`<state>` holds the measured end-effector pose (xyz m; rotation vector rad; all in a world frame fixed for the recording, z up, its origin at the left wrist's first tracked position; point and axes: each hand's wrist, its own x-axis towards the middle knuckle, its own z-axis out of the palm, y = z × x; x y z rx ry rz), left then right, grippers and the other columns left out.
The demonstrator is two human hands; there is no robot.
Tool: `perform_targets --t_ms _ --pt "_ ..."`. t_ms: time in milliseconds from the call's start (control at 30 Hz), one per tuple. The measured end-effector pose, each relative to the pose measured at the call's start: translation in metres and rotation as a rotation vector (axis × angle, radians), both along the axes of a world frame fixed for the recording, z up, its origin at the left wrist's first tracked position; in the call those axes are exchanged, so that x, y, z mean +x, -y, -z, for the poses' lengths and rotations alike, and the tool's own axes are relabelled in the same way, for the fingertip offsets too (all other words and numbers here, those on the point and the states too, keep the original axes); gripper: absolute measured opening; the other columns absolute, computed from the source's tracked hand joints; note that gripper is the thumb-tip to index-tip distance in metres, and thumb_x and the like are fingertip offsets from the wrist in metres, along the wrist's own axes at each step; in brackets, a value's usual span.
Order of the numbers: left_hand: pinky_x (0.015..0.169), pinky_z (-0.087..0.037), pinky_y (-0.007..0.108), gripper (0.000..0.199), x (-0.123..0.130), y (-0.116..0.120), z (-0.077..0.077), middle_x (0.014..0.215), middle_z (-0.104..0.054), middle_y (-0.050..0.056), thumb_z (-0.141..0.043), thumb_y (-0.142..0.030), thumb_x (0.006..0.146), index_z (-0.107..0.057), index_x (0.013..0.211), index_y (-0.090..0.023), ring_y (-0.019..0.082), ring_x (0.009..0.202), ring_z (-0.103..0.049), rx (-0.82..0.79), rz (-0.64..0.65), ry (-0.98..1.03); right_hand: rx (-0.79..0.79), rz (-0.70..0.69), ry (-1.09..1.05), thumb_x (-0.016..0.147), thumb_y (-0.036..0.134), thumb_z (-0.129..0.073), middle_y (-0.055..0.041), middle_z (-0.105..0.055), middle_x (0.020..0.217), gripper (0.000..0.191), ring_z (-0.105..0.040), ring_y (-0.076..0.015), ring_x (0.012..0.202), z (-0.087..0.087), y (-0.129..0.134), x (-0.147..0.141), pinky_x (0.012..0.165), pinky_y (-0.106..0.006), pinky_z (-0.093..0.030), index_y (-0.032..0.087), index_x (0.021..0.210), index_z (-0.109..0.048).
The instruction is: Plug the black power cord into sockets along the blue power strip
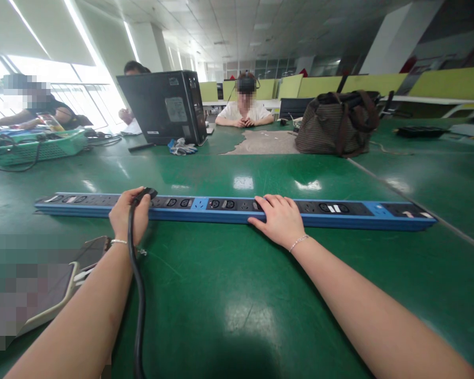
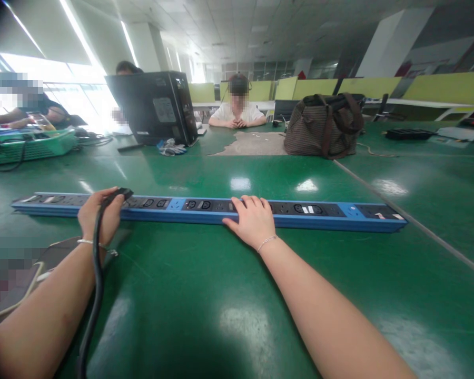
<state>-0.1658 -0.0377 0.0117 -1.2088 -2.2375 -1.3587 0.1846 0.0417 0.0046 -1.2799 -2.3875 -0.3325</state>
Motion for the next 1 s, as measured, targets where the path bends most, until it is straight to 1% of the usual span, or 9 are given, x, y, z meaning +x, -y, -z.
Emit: perform_targets --t_ms 167,367,500,600,733,833,1000 --pt "0.09 -0.045 0.034 0.037 -0.002 -0.004 0.006 0.104 -0.069 0.002 -0.057 -0.04 0.078 -0.064 0.109 -0.021 0.017 0.092 -0.061 -0.031 0.031 -0.01 0.003 0.0 0.0 0.083 0.059 -0.048 -0.0106 -0.057 0.124 0.058 -0.047 -0.0283 0.114 0.001 0.0 0.0 0.097 -0.042 -0.029 0.021 0.126 -0.053" --pt "0.09 -0.046 0.031 0.034 0.0 -0.002 0.006 0.103 -0.07 0.001 -0.061 -0.036 0.076 -0.066 0.106 -0.021 0.016 0.094 -0.062 0.045 0.071 0.067 -0.003 -0.009 -0.004 0.083 0.06 -0.047 -0.0109 -0.057 0.124 0.059 -0.047 -0.0286 0.114 0.0 0.0 0.0 0.096 -0.041 -0.03 0.02 0.126 -0.053" --pt "0.093 -0.045 0.032 0.034 0.003 0.0 0.004 0.105 -0.069 0.001 -0.06 -0.035 0.077 -0.066 0.106 -0.02 0.017 0.096 -0.061 0.037 0.052 0.05 -0.007 -0.009 -0.005 0.083 0.06 -0.047 -0.0115 -0.057 0.124 0.059 -0.047 -0.0286 0.113 0.0 0.0 0.0 0.096 -0.041 -0.03 0.02 0.127 -0.053" --pt "0.093 -0.045 0.033 0.033 0.004 0.0 0.005 0.105 -0.07 0.0 -0.059 -0.035 0.076 -0.066 0.105 -0.021 0.016 0.096 -0.061 0.014 0.054 0.046 -0.007 -0.007 -0.002 0.084 0.06 -0.047 -0.0113 -0.057 0.125 0.059 -0.047 -0.0282 0.114 0.0 0.0 0.0 0.096 -0.041 -0.03 0.02 0.127 -0.053" --pt "0.091 -0.045 0.03 0.029 0.005 -0.004 0.01 0.101 -0.071 0.0 -0.062 -0.03 0.073 -0.069 0.099 -0.022 0.016 0.094 -0.063 0.067 0.06 0.079 -0.003 -0.003 0.005 0.083 0.06 -0.047 -0.0105 -0.057 0.125 0.059 -0.047 -0.0281 0.114 0.001 0.0 0.001 0.096 -0.041 -0.03 0.021 0.127 -0.052" --pt "0.09 -0.046 0.029 0.029 0.005 -0.006 0.015 0.1 -0.072 0.0 -0.062 -0.03 0.073 -0.069 0.099 -0.023 0.016 0.094 -0.063 0.119 0.054 0.096 0.004 -0.002 0.008 0.083 0.06 -0.047 -0.0101 -0.057 0.124 0.059 -0.047 -0.0282 0.114 0.001 0.0 0.001 0.095 -0.041 -0.031 0.021 0.127 -0.052" --pt "0.091 -0.045 0.031 0.03 0.006 -0.003 0.019 0.102 -0.071 0.001 -0.061 -0.032 0.074 -0.068 0.101 -0.022 0.017 0.097 -0.063 0.11 0.03 0.118 0.013 -0.007 0.005 0.083 0.059 -0.048 -0.01 -0.057 0.124 0.057 -0.047 -0.0285 0.114 0.001 -0.001 0.001 0.094 -0.041 -0.032 0.022 0.126 -0.053"
